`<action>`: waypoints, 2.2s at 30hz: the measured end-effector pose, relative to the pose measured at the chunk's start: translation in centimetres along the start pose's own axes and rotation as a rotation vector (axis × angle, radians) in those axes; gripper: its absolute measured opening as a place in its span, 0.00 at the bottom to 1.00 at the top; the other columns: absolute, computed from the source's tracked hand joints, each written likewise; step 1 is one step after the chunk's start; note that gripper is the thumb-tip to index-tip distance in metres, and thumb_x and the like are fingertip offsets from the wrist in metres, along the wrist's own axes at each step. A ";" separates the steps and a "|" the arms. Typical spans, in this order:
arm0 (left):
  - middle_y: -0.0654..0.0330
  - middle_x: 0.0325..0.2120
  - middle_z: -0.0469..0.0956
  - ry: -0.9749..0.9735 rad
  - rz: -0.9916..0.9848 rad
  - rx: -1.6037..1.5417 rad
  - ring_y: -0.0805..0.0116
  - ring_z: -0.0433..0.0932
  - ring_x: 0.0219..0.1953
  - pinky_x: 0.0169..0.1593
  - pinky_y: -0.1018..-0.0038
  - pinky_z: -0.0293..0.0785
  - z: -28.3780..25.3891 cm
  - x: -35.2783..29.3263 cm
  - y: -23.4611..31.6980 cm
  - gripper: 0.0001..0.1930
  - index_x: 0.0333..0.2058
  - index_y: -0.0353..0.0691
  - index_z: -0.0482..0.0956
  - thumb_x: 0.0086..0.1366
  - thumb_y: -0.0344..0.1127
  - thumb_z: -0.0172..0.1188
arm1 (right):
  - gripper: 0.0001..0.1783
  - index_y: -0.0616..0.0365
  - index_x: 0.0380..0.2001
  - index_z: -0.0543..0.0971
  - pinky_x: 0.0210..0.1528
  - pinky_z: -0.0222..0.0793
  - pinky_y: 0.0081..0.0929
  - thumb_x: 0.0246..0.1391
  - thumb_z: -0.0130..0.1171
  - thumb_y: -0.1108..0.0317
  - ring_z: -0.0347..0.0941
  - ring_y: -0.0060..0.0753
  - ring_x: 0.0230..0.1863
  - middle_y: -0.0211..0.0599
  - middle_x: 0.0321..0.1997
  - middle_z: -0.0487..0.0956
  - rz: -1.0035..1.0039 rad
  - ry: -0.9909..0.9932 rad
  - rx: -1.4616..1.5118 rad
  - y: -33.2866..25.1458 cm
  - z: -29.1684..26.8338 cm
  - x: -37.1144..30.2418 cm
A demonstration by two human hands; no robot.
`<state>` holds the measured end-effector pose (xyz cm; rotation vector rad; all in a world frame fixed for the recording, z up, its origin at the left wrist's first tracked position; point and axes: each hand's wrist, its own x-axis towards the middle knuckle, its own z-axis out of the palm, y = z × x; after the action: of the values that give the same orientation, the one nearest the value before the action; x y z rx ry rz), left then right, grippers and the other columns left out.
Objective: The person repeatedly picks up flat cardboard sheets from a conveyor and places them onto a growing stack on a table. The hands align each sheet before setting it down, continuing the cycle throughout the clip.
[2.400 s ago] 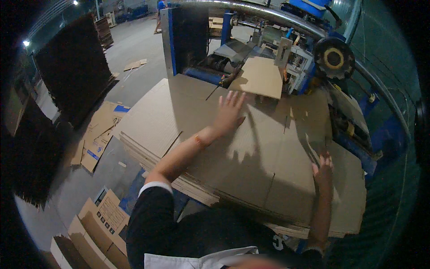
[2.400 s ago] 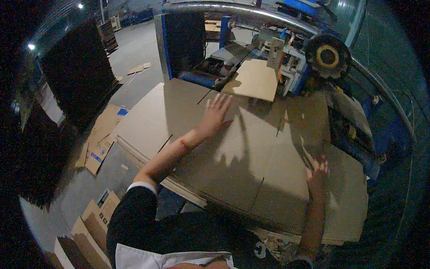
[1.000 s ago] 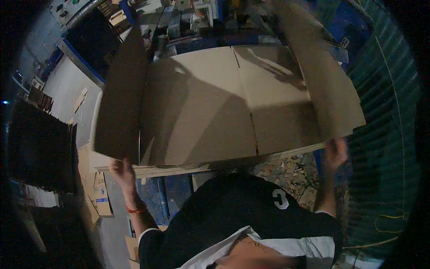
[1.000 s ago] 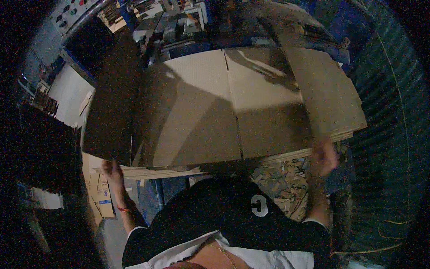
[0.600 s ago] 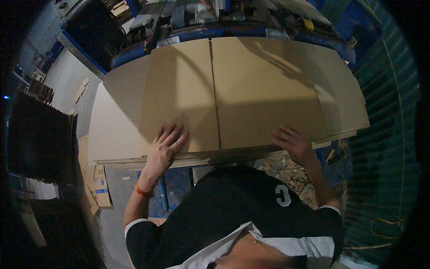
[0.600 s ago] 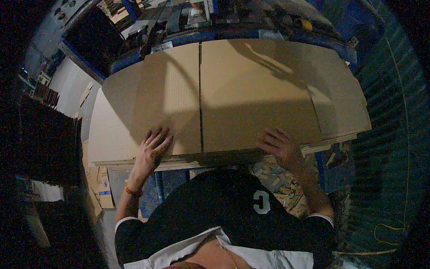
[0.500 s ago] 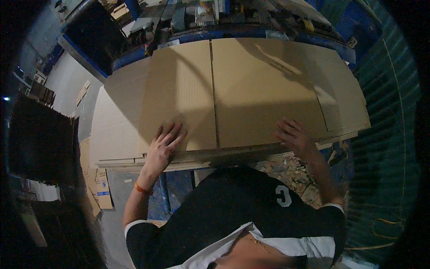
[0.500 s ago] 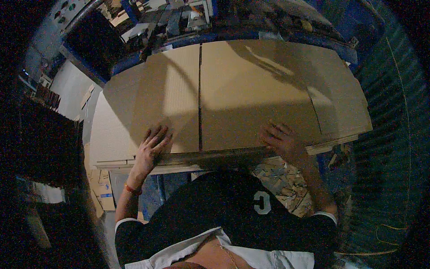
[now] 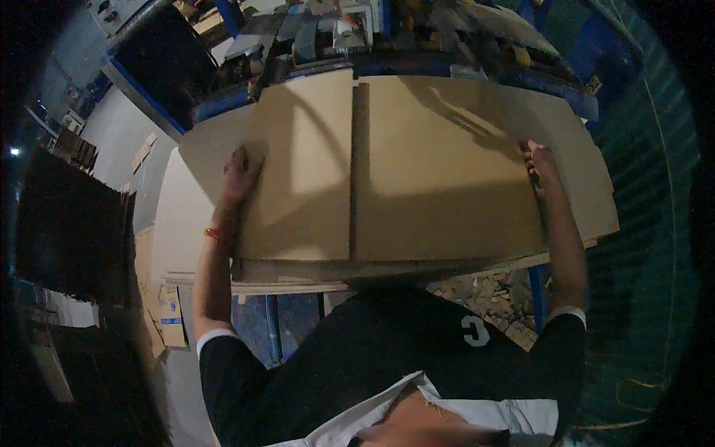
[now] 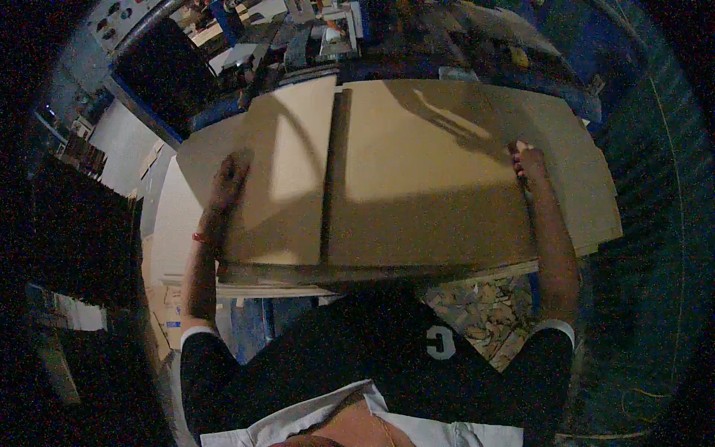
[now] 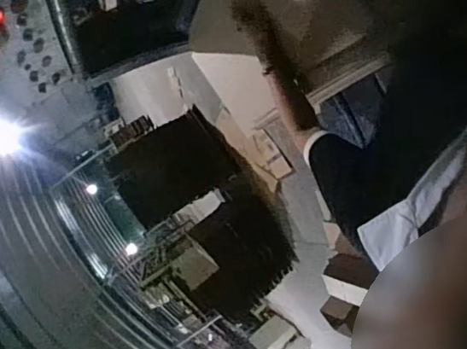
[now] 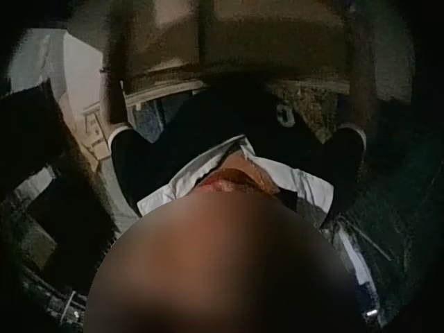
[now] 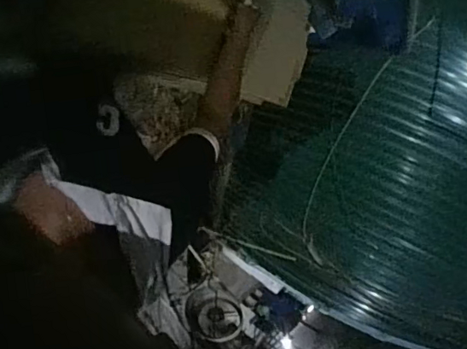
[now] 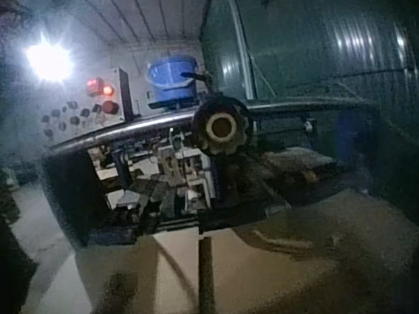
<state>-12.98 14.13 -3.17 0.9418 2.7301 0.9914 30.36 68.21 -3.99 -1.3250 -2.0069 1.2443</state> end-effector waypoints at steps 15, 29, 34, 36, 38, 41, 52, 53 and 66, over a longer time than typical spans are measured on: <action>0.47 0.63 0.47 0.077 -0.118 0.417 0.49 0.45 0.65 0.64 0.51 0.40 0.1 -2.0 4.2 0.38 0.60 0.31 0.52 0.61 0.54 0.49 | 0.20 0.58 0.44 0.73 0.51 0.62 0.43 0.52 0.49 0.58 0.65 0.56 0.52 0.56 0.49 0.70 -0.345 0.268 -0.696 -5.5 3.6 -4.0; 0.50 0.60 0.57 -0.089 0.638 0.220 0.50 0.53 0.63 0.64 0.56 0.48 -1.5 -13.4 10.9 0.43 0.59 0.39 0.57 0.47 0.49 0.65 | 0.42 0.45 0.57 0.67 0.66 0.40 0.50 0.33 0.67 0.56 0.45 0.50 0.67 0.37 0.67 0.54 -0.821 -0.156 -0.797 -2.2 1.3 -17.9; 0.48 0.56 0.61 0.025 0.697 0.137 0.48 0.59 0.59 0.61 0.57 0.54 0.9 -7.9 10.6 0.37 0.58 0.38 0.58 0.53 0.47 0.61 | 0.35 0.42 0.54 0.69 0.65 0.41 0.53 0.42 0.61 0.45 0.48 0.52 0.66 0.36 0.65 0.58 -0.790 -0.113 -0.830 -3.4 2.5 -11.9; 0.47 0.56 0.61 0.099 0.743 0.151 0.48 0.59 0.59 0.61 0.57 0.54 2.0 -3.2 10.3 0.36 0.58 0.37 0.59 0.54 0.47 0.60 | 0.34 0.41 0.56 0.68 0.64 0.42 0.51 0.44 0.60 0.45 0.51 0.53 0.64 0.38 0.64 0.59 -0.686 -0.108 -0.773 -4.5 4.2 -8.2; 0.47 0.56 0.61 0.151 0.657 0.131 0.48 0.58 0.60 0.61 0.53 0.53 2.8 1.0 10.3 0.38 0.59 0.38 0.56 0.55 0.48 0.60 | 0.34 0.41 0.57 0.66 0.64 0.45 0.49 0.46 0.59 0.47 0.53 0.53 0.63 0.41 0.63 0.60 -0.635 -0.101 -0.755 -6.0 6.8 -4.6; 0.46 0.56 0.61 0.290 0.395 0.380 0.47 0.57 0.60 0.60 0.49 0.50 3.4 4.9 12.1 0.40 0.61 0.38 0.52 0.55 0.48 0.60 | 0.32 0.43 0.58 0.64 0.63 0.48 0.44 0.49 0.57 0.54 0.55 0.52 0.62 0.44 0.62 0.61 -0.578 -0.013 -0.843 -8.1 9.9 -1.5; 0.35 0.56 0.57 0.809 -0.491 0.379 0.42 0.55 0.59 0.61 0.56 0.52 -3.8 -16.6 -2.3 0.40 0.56 0.23 0.55 0.56 0.51 0.59 | 0.26 0.56 0.56 0.66 0.65 0.44 0.41 0.57 0.47 0.55 0.49 0.56 0.65 0.51 0.64 0.56 -0.038 0.383 -1.060 4.9 -6.6 -15.8; 0.35 0.56 0.56 0.674 -0.671 0.380 0.41 0.55 0.59 0.60 0.55 0.52 -3.3 -17.5 -3.2 0.41 0.56 0.24 0.55 0.55 0.52 0.59 | 0.28 0.57 0.56 0.66 0.65 0.44 0.42 0.57 0.47 0.53 0.48 0.55 0.65 0.52 0.64 0.56 0.159 0.367 -0.846 6.3 -7.3 -16.6; 0.47 0.57 0.58 1.085 -0.241 -0.408 0.52 0.60 0.58 0.60 0.59 0.55 -8.5 -19.4 -1.0 0.31 0.58 0.30 0.56 0.60 0.39 0.56 | 0.31 0.62 0.56 0.63 0.56 0.61 0.39 0.53 0.53 0.55 0.65 0.42 0.55 0.45 0.55 0.69 -0.450 1.002 0.619 4.8 -4.5 -15.2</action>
<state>-0.26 -2.41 0.52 -0.0800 2.9596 2.3850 42.95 57.43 -4.01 -0.8352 -0.9950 0.6631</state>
